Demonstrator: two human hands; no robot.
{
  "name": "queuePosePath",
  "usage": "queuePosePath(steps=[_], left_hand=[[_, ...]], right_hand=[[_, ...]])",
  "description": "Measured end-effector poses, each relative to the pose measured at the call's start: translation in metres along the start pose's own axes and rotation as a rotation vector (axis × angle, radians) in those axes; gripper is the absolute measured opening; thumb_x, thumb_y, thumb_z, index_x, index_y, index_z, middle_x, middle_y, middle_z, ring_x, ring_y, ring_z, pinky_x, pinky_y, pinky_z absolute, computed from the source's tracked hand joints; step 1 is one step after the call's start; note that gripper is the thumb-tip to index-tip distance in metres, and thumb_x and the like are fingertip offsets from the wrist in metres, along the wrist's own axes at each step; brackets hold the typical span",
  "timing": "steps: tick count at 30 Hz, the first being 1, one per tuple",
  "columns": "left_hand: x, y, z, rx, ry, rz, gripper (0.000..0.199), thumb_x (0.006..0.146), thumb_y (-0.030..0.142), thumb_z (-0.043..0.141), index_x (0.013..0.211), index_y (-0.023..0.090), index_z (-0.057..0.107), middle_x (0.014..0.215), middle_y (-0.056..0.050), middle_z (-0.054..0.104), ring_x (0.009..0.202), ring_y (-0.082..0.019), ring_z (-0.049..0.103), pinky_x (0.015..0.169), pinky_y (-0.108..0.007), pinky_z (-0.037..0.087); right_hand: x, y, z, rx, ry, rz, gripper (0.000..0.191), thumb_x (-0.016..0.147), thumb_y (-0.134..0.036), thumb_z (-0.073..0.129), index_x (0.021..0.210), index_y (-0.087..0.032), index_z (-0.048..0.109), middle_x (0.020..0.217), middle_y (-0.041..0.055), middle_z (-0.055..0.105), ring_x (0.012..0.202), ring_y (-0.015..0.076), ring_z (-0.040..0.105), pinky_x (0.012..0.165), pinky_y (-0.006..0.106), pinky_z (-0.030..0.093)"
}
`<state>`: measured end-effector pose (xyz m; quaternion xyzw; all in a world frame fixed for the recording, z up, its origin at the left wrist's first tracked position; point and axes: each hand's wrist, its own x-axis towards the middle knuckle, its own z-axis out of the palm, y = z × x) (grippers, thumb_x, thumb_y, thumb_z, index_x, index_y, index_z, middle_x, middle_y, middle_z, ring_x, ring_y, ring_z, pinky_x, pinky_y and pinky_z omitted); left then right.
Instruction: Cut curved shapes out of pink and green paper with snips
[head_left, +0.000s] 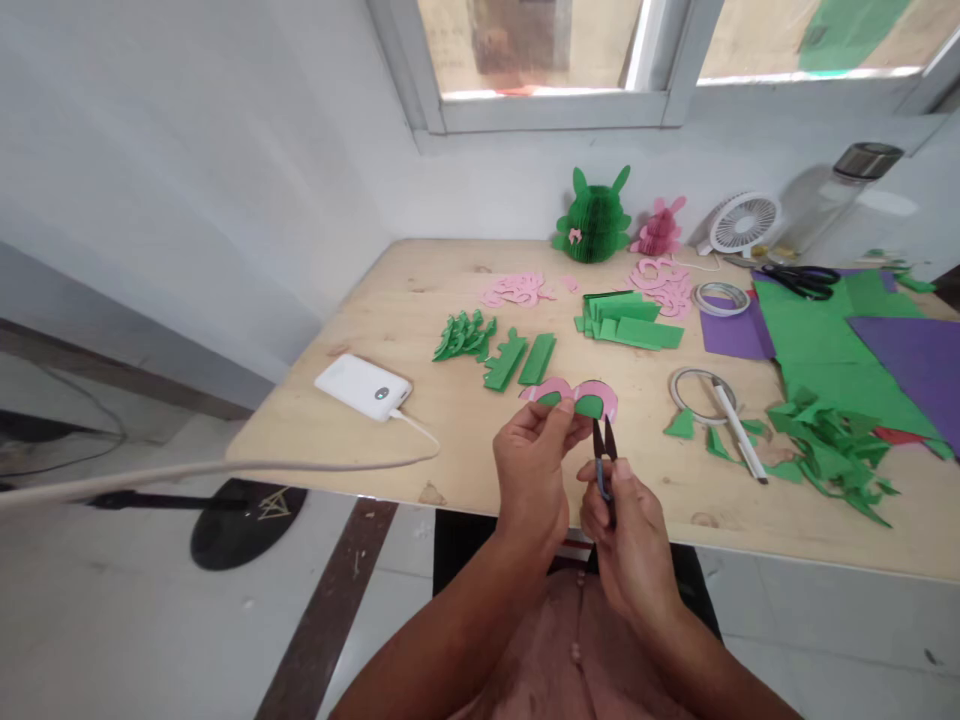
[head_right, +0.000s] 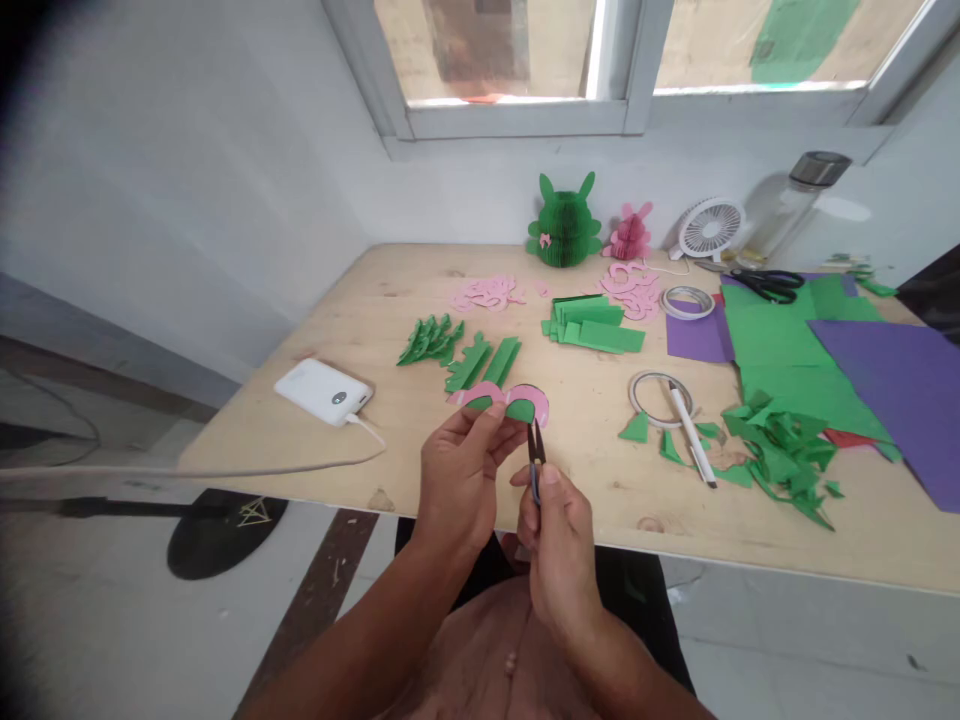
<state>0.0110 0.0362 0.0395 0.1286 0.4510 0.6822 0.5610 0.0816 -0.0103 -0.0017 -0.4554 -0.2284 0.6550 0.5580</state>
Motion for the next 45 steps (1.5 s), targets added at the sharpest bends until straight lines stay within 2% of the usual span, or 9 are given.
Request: queuePosePath(steps=[9,17,20,26,38,45], left_hand=[[0.004,-0.002,-0.006,0.080,-0.005,0.115,0.015,0.068,0.025,0.073,0.069,0.012,0.064,0.062,-0.001,0.065,0.059,-0.011,0.062,0.068,-0.027,0.053],[0.003,0.005,-0.010,0.062,0.012,0.141,0.018,0.066,0.026,0.074,0.071,0.012,0.064,0.063,-0.002,0.066,0.059,-0.013,0.065,0.066,-0.028,0.054],[0.000,0.005,-0.012,0.070,0.006,0.143,0.018,0.067,0.026,0.074,0.071,0.011,0.064,0.063,-0.002,0.066,0.058,-0.013,0.065,0.065,-0.027,0.054],[-0.011,0.004,-0.015,0.085,-0.032,0.147,0.014,0.069,0.023,0.073,0.071,0.011,0.065,0.062,-0.002,0.067,0.058,-0.011,0.064,0.064,-0.025,0.054],[-0.016,0.008,-0.022,0.112,-0.052,0.145,0.013,0.071,0.023,0.071,0.074,0.011,0.067,0.064,-0.003,0.068,0.059,-0.012,0.064,0.066,-0.026,0.054],[-0.015,0.010,-0.019,0.123,-0.091,0.105,0.013,0.069,0.023,0.072,0.073,0.011,0.066,0.063,-0.003,0.068,0.057,-0.012,0.064,0.065,-0.027,0.054]], right_hand=[[-0.005,0.002,-0.022,-0.235,-0.003,-0.146,0.038,0.087,-0.052,0.051,0.084,-0.017,0.065,0.050,-0.0055,0.038,0.045,0.0088,0.032,0.040,0.020,0.027],[-0.009,0.001,-0.027,-0.264,-0.087,-0.016,0.041,0.085,-0.055,0.051,0.076,-0.016,0.062,0.050,-0.0063,0.034,0.043,0.0078,0.026,0.038,0.020,0.025],[-0.013,0.000,-0.031,-0.292,-0.101,-0.045,0.041,0.087,-0.054,0.049,0.077,-0.016,0.062,0.050,-0.0058,0.035,0.045,0.0079,0.027,0.040,0.020,0.025],[-0.010,-0.005,-0.028,-0.358,-0.152,-0.129,0.039,0.089,-0.051,0.049,0.080,-0.016,0.063,0.049,-0.0060,0.035,0.044,0.0072,0.028,0.041,0.021,0.022],[-0.008,-0.005,-0.024,-0.314,-0.110,-0.108,0.042,0.087,-0.054,0.050,0.081,-0.015,0.062,0.049,-0.0076,0.033,0.043,0.0061,0.024,0.040,0.022,0.016],[-0.006,-0.012,-0.022,-0.297,-0.101,-0.086,0.042,0.085,-0.055,0.053,0.080,-0.014,0.062,0.048,-0.0079,0.032,0.043,0.0062,0.022,0.039,0.022,0.013]])
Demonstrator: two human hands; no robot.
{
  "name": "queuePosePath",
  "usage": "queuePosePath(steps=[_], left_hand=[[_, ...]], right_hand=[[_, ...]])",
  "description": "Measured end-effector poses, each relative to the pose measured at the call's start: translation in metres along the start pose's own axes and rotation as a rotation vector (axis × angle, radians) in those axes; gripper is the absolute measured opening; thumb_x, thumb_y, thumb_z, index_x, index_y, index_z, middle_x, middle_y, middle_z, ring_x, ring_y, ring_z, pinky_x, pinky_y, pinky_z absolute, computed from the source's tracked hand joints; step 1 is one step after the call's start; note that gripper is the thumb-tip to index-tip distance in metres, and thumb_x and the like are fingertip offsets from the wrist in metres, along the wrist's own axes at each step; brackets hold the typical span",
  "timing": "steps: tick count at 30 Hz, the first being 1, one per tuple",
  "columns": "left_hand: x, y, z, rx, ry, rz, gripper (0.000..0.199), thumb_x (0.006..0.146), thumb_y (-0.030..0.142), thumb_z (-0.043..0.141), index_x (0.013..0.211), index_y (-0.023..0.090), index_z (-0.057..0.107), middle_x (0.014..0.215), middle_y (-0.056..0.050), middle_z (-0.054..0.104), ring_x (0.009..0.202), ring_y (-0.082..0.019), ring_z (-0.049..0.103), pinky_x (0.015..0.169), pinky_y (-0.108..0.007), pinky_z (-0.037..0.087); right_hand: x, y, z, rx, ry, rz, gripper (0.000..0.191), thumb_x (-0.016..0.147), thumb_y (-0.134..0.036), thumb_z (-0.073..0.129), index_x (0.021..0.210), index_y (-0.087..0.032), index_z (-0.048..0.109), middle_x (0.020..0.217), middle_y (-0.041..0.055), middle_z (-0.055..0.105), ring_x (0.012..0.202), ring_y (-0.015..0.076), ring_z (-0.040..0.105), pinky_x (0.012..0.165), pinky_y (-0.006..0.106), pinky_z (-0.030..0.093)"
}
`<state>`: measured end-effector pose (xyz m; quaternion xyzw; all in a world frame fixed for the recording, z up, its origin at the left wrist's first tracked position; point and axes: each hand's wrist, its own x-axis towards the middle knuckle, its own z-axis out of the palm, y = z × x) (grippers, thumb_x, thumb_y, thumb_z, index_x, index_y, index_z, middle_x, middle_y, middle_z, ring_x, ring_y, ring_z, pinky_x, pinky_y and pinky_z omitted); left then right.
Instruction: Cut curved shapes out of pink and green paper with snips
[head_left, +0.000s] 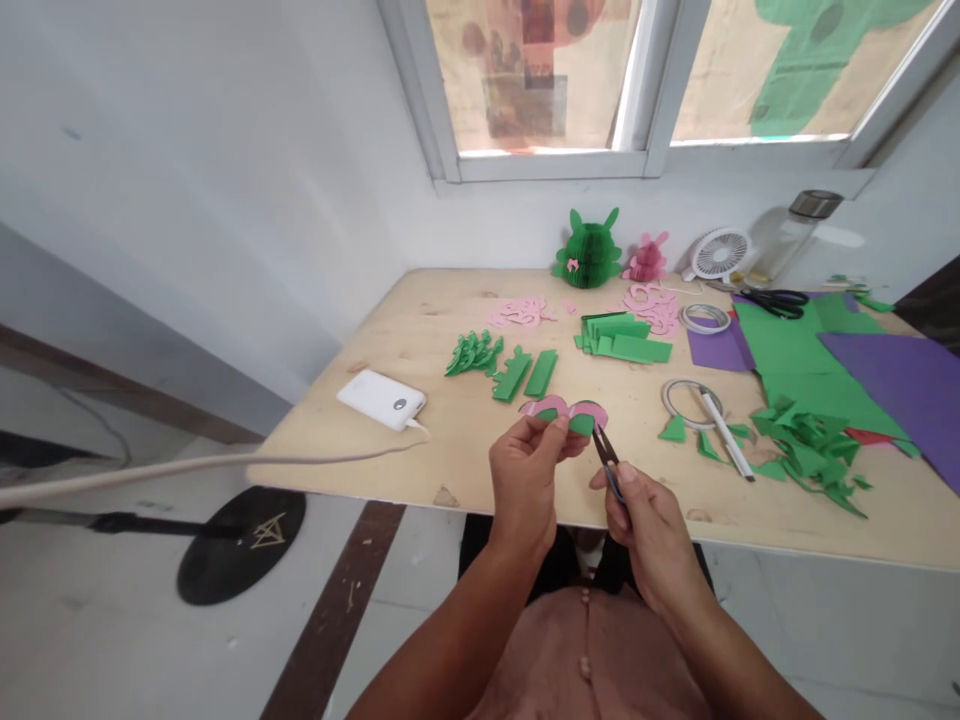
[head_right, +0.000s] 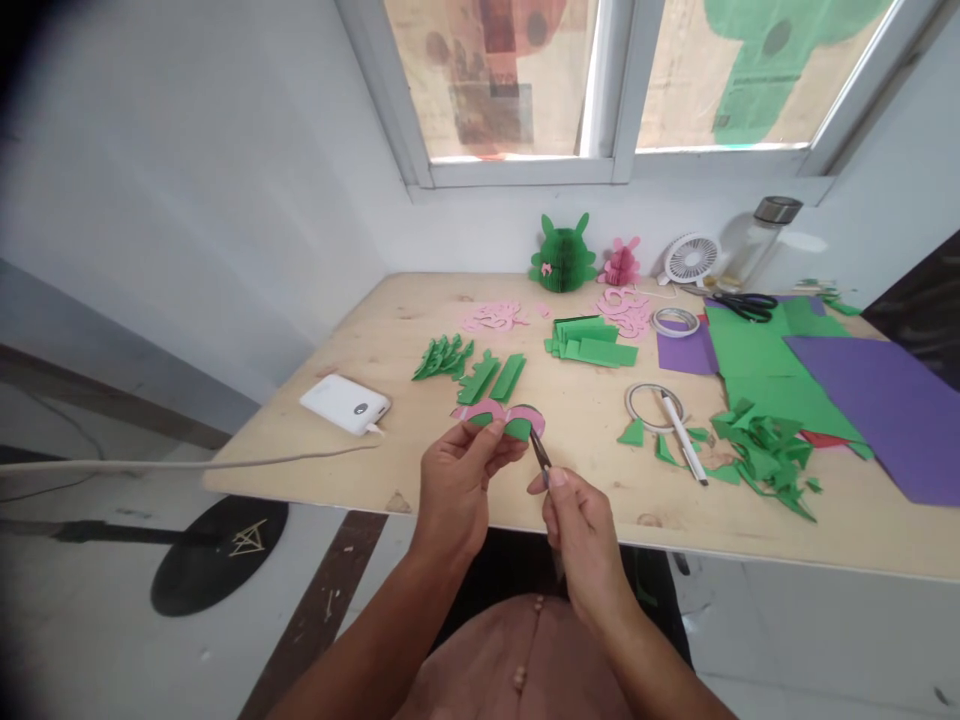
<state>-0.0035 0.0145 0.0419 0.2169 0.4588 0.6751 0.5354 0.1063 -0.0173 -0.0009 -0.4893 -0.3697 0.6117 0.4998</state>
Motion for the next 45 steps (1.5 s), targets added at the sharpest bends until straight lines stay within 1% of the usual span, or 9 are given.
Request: queuePosePath(steps=[4,9,13,16,23,29,34,41,45], left_hand=[[0.001,0.001,0.002,0.017,-0.032,-0.028,0.016,0.068,0.024,0.072,0.075,0.011,0.066,0.065,-0.003,0.069,0.057,-0.013,0.064,0.065,-0.028,0.054],[0.003,0.002,0.003,0.050,-0.061,-0.068,0.016,0.067,0.025,0.073,0.070,0.012,0.064,0.063,-0.003,0.069,0.055,-0.013,0.064,0.064,-0.027,0.053],[0.005,0.003,0.004,0.067,-0.079,-0.076,0.015,0.068,0.025,0.072,0.067,0.013,0.062,0.060,-0.002,0.068,0.055,-0.014,0.065,0.063,-0.026,0.052],[0.005,0.003,0.004,0.069,-0.104,-0.080,0.015,0.068,0.025,0.072,0.069,0.013,0.063,0.060,-0.002,0.068,0.054,-0.013,0.065,0.064,-0.027,0.053],[0.006,0.003,0.006,0.075,-0.107,-0.105,0.016,0.067,0.025,0.073,0.069,0.013,0.063,0.060,-0.002,0.068,0.055,-0.014,0.065,0.065,-0.028,0.053],[0.006,0.003,0.007,0.079,-0.111,-0.119,0.016,0.066,0.025,0.073,0.069,0.013,0.064,0.059,-0.002,0.068,0.054,-0.014,0.064,0.064,-0.028,0.053],[0.005,0.003,0.008,0.090,-0.101,-0.124,0.017,0.064,0.026,0.074,0.067,0.013,0.064,0.060,-0.003,0.068,0.054,-0.014,0.064,0.064,-0.029,0.053],[0.006,0.000,0.009,0.100,-0.108,-0.128,0.017,0.065,0.026,0.074,0.069,0.013,0.065,0.060,-0.003,0.068,0.053,-0.014,0.064,0.064,-0.029,0.053],[0.006,-0.001,0.010,0.110,-0.096,-0.135,0.018,0.064,0.026,0.074,0.067,0.013,0.064,0.060,-0.003,0.068,0.054,-0.014,0.064,0.064,-0.029,0.053]], right_hand=[[0.002,-0.004,-0.002,-0.014,0.000,-0.008,0.042,0.085,-0.054,0.052,0.080,-0.013,0.063,0.047,-0.0082,0.031,0.042,0.0064,0.020,0.040,0.022,0.013],[0.004,-0.007,-0.003,-0.042,0.018,-0.021,0.042,0.085,-0.055,0.052,0.079,-0.014,0.062,0.046,-0.0081,0.032,0.042,0.0070,0.021,0.040,0.022,0.013],[0.006,-0.008,-0.005,-0.058,0.031,-0.030,0.041,0.084,-0.054,0.053,0.077,-0.014,0.062,0.045,-0.0080,0.033,0.042,0.0069,0.022,0.040,0.022,0.014],[0.007,-0.009,-0.006,-0.071,0.046,-0.050,0.042,0.084,-0.054,0.053,0.076,-0.014,0.063,0.044,-0.0081,0.032,0.041,0.0070,0.023,0.040,0.022,0.015],[0.009,-0.010,-0.008,-0.058,0.044,-0.050,0.042,0.084,-0.055,0.054,0.075,-0.014,0.064,0.043,-0.0080,0.033,0.041,0.0067,0.023,0.040,0.022,0.015],[0.008,-0.010,-0.009,-0.016,0.034,-0.013,0.043,0.084,-0.055,0.054,0.076,-0.014,0.063,0.044,-0.0080,0.032,0.040,0.0063,0.021,0.039,0.022,0.014],[0.006,-0.012,-0.009,0.021,0.025,0.011,0.044,0.082,-0.057,0.055,0.073,-0.014,0.062,0.044,-0.0082,0.032,0.040,0.0056,0.020,0.038,0.021,0.013],[0.007,-0.009,-0.010,0.082,0.017,0.060,0.044,0.080,-0.056,0.057,0.076,-0.013,0.062,0.044,-0.0089,0.031,0.040,0.0048,0.017,0.038,0.021,0.010],[0.008,-0.009,-0.010,0.116,0.021,0.077,0.043,0.080,-0.056,0.058,0.073,-0.014,0.061,0.043,-0.0089,0.032,0.039,0.0048,0.017,0.038,0.020,0.010]])
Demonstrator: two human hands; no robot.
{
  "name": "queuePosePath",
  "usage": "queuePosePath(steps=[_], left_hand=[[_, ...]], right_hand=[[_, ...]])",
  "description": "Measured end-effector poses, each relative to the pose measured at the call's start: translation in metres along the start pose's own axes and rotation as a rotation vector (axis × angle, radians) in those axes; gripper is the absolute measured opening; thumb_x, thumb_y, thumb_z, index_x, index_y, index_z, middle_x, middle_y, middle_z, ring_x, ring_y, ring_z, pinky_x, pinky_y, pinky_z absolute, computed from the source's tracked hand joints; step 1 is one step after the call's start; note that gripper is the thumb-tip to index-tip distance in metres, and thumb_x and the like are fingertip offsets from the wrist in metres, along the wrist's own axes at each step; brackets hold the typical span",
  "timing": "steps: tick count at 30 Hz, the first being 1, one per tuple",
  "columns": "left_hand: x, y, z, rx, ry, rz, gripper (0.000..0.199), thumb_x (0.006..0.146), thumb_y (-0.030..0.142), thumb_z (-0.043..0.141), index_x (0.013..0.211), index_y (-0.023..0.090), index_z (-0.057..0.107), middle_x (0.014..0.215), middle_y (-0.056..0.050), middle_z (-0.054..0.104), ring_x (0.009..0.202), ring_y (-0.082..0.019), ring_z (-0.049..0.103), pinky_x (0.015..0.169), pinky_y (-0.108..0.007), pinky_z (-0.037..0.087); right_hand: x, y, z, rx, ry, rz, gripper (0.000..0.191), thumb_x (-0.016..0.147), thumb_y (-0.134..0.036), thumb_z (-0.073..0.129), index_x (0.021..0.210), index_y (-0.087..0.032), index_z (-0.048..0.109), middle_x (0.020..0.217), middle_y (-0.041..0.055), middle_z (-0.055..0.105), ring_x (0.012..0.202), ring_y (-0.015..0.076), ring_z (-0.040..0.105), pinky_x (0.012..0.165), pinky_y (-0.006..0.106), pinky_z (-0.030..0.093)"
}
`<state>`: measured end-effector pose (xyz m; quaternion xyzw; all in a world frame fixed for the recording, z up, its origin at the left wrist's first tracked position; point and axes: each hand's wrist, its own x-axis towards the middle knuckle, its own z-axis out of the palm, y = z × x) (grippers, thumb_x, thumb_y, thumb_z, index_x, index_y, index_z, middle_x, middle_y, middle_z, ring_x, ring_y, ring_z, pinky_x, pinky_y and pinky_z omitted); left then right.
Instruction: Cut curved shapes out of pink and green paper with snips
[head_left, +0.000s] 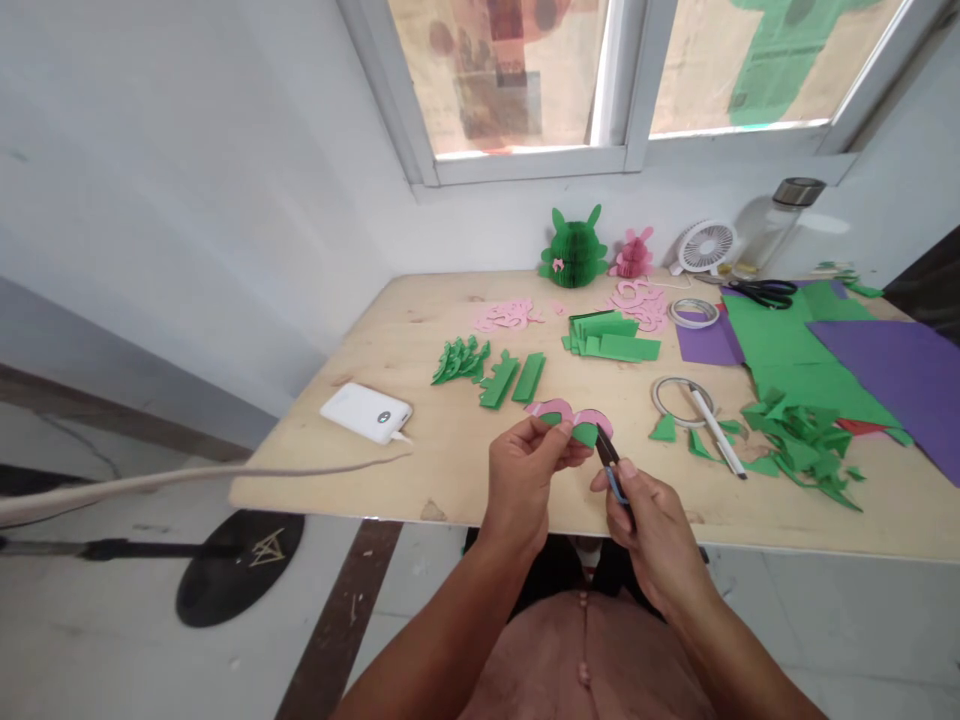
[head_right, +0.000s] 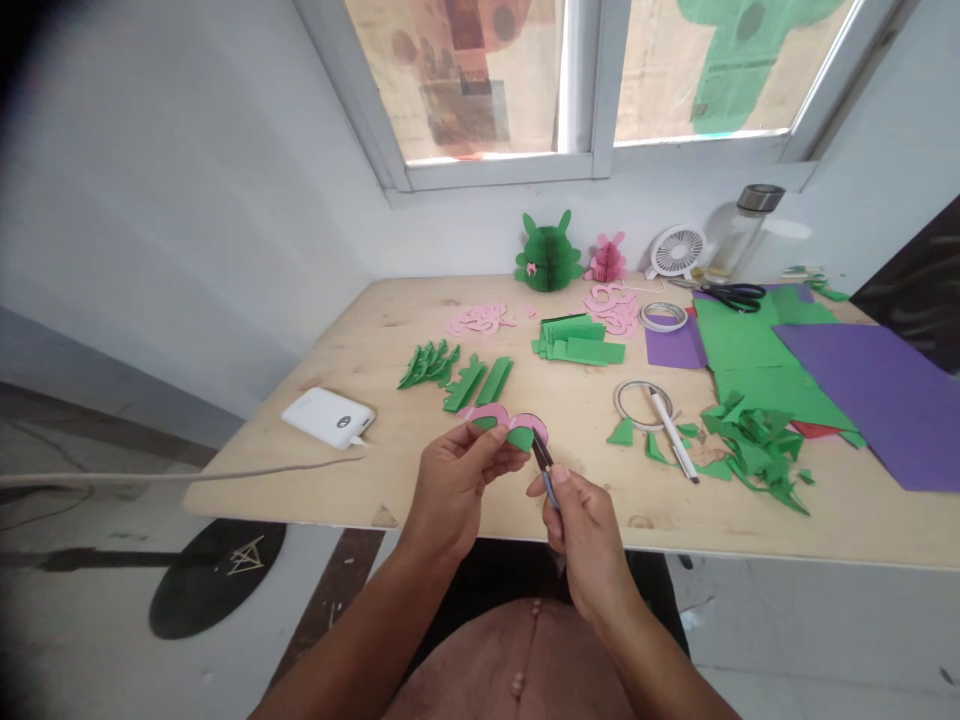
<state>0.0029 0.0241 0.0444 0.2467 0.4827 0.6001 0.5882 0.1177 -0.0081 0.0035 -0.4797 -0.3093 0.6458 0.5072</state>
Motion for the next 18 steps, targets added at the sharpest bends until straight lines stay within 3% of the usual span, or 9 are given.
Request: queuePosePath(steps=[18], left_hand=[[0.0041,-0.0023,0.0009,0.012,-0.017,-0.031,0.015,0.066,0.024,0.073,0.067,0.013,0.063,0.061,-0.003,0.069,0.055,-0.014,0.065,0.063,-0.027,0.053]], right_hand=[[0.0002,0.0033,-0.0007,0.051,-0.017,0.009,0.041,0.084,-0.053,0.055,0.073,-0.014,0.060,0.045,-0.0087,0.031,0.040,0.0045,0.018,0.039,0.021,0.010]])
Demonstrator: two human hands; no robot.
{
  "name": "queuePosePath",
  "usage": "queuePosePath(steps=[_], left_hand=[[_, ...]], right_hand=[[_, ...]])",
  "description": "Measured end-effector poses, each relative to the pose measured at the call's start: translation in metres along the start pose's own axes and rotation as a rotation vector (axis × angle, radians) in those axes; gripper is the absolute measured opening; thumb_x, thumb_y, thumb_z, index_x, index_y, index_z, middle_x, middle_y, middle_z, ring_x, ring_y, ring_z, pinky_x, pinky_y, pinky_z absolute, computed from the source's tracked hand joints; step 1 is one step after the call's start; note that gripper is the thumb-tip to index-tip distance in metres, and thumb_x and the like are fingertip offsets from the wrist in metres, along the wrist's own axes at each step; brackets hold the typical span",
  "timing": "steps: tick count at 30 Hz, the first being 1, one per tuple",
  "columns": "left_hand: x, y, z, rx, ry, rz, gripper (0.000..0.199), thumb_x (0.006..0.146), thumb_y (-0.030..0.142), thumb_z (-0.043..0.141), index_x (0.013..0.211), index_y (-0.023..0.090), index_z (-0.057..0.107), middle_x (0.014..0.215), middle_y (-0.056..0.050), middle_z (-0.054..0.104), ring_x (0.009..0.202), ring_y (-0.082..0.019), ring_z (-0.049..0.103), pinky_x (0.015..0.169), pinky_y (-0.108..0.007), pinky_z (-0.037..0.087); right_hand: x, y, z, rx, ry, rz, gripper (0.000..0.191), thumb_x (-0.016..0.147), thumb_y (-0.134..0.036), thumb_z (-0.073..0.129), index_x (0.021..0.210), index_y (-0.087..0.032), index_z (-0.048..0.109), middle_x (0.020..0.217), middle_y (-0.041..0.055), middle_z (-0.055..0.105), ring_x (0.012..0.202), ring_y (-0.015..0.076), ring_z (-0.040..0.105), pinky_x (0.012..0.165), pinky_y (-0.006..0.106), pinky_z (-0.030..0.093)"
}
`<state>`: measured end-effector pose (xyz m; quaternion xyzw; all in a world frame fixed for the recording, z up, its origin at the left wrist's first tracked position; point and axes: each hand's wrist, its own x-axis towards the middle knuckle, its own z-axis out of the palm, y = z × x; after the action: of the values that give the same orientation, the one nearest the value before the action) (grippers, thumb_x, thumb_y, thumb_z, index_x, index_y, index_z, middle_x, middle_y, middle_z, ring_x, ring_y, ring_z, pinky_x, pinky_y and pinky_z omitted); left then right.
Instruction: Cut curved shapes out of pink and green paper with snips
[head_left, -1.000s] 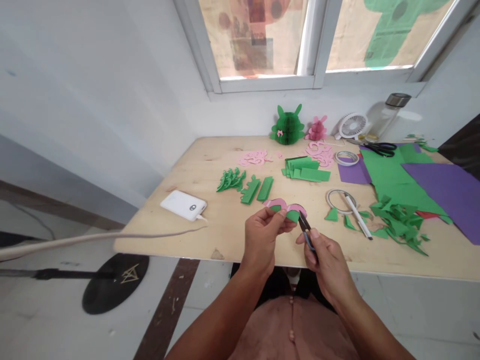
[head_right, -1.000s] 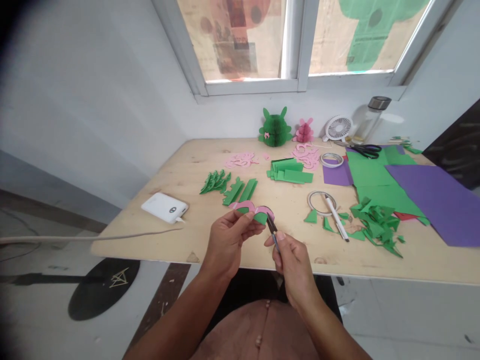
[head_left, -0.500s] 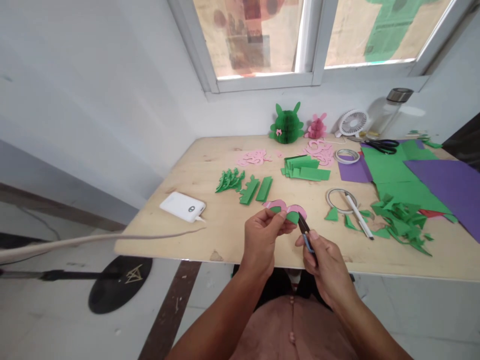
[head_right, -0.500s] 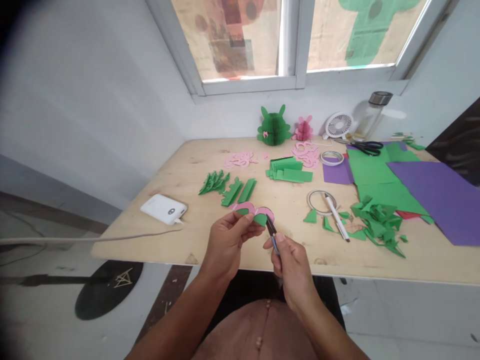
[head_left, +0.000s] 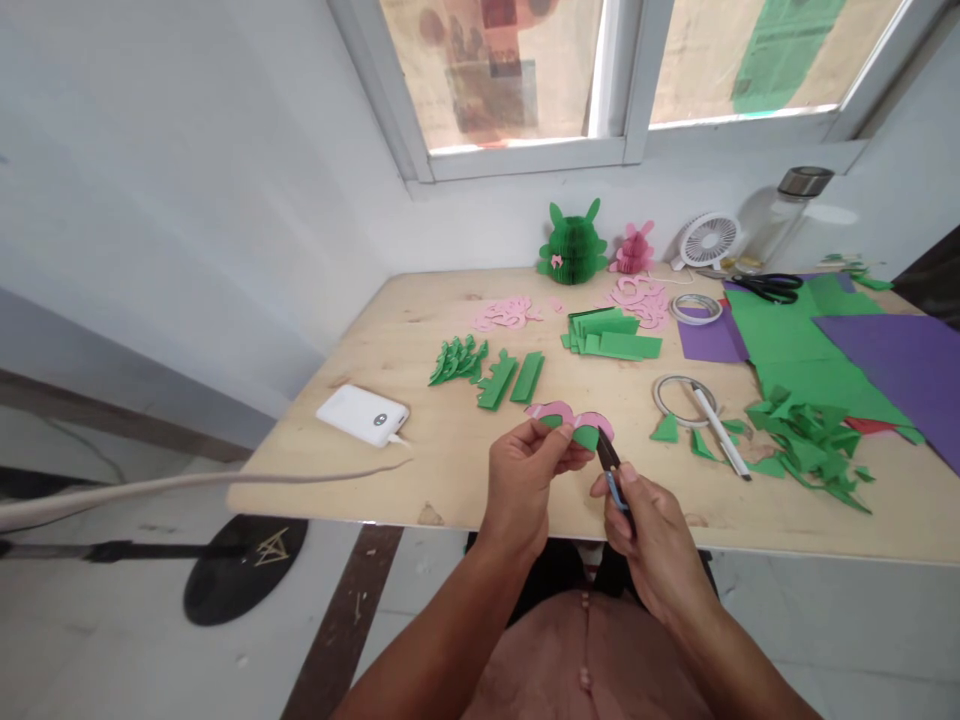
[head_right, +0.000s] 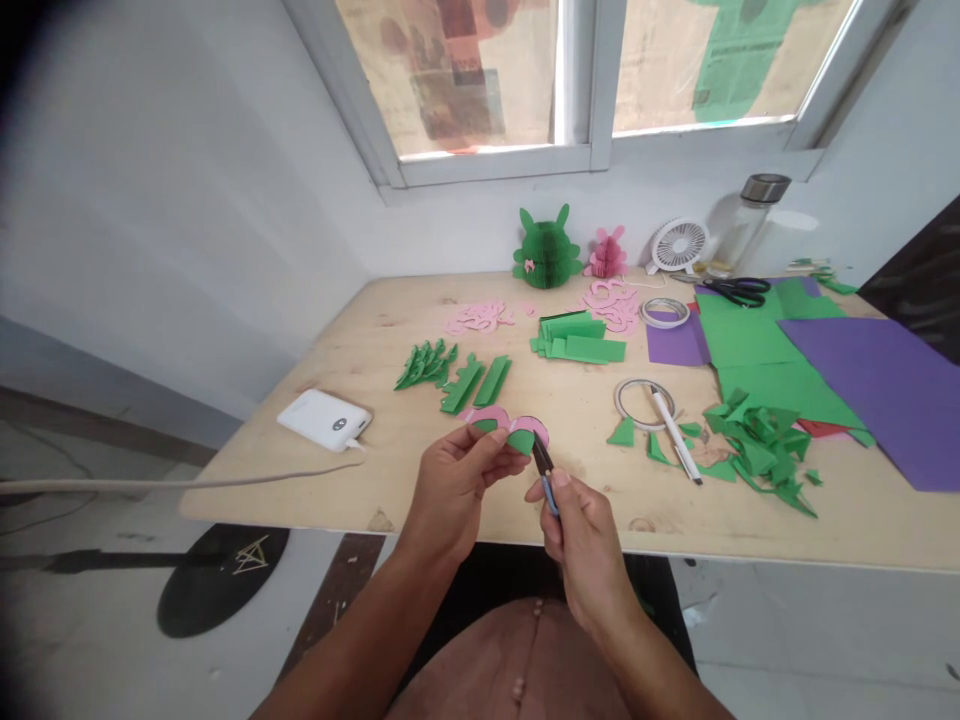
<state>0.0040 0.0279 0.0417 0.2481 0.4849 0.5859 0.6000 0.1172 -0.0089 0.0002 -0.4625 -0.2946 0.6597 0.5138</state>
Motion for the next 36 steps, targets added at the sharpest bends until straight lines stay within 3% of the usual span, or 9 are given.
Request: queuePosePath(steps=[36], left_hand=[[0.0021,0.0031,-0.0044,0.032,-0.049,-0.023,0.016,0.067,0.023,0.072,0.064,0.013,0.060,0.056,-0.002,0.067,0.053,-0.013,0.064,0.060,-0.025,0.052]], right_hand=[[-0.0010,0.0088,-0.0020,0.019,0.033,-0.014,0.041,0.085,-0.051,0.056,0.072,-0.013,0.061,0.043,-0.0090,0.030,0.039,0.0034,0.018,0.038,0.019,0.012]])
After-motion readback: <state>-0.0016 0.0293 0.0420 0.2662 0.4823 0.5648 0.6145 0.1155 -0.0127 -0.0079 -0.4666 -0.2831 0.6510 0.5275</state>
